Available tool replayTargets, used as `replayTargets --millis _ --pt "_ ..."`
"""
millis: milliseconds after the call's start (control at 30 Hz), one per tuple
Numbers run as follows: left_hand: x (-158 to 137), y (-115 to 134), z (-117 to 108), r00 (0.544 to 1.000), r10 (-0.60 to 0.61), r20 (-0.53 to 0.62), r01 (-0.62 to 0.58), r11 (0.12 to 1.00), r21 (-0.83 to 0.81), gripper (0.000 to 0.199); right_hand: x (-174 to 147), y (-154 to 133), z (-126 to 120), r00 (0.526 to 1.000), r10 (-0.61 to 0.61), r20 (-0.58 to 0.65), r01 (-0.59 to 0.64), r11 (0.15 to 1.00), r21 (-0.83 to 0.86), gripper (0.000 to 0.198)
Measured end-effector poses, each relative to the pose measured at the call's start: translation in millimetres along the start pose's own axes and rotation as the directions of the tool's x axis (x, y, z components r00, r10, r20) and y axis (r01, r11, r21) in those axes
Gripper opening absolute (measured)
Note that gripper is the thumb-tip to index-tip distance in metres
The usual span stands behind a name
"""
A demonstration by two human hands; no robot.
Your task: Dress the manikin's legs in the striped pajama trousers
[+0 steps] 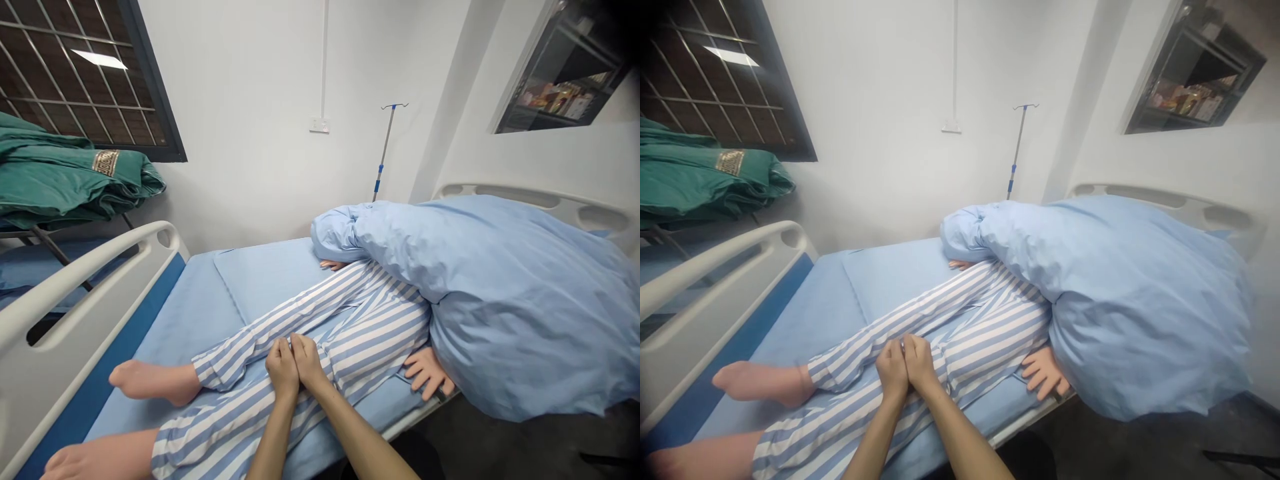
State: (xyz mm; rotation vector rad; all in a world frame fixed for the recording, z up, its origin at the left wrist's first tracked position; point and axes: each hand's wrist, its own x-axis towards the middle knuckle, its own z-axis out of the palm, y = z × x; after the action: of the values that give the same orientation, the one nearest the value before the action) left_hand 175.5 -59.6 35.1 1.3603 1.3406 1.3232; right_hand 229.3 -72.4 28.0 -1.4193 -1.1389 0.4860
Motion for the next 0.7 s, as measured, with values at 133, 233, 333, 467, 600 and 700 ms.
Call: replayTargets --millis 133,233,333,467,600,700 --pt "0 -3 -3 1.0 0.01 0.017 -0.009 1.0 -0.013 0.03 -1 -3 -1 1.0 -0.017 0.015 0.018 0.996 -0.088 0.037" --pt "-1 -5 -3 0.999 0.026 0.03 -0.025 0.999 -0.045 0.031 -1 -7 -8 0.99 -0.088 0.107 0.111 0.967 -0.229 0.037" --pt "-4 -7 -1 0.998 0.054 0.028 -0.054 0.998 -0.024 0.032 -1 -8 -14 0.976 -0.128 0.174 0.18 0.928 -0.327 0.037" --pt "-6 -8 0 0.998 0.054 0.03 -0.055 0.998 0.017 0.033 -1 -5 -16 0.986 -0.085 0.142 0.127 0.941 -0.315 0.041" --pt "-6 -7 0 0.996 0.058 0.065 -0.061 0.997 0.055 0.033 -1 -2 -15 0.993 -0.04 0.107 0.064 0.971 -0.231 0.042" --pt "-6 -4 2 0.996 0.048 0.074 -0.054 0.995 0.081 0.032 0 -1 -16 0.997 -0.019 0.069 0.029 0.989 -0.144 0.04"
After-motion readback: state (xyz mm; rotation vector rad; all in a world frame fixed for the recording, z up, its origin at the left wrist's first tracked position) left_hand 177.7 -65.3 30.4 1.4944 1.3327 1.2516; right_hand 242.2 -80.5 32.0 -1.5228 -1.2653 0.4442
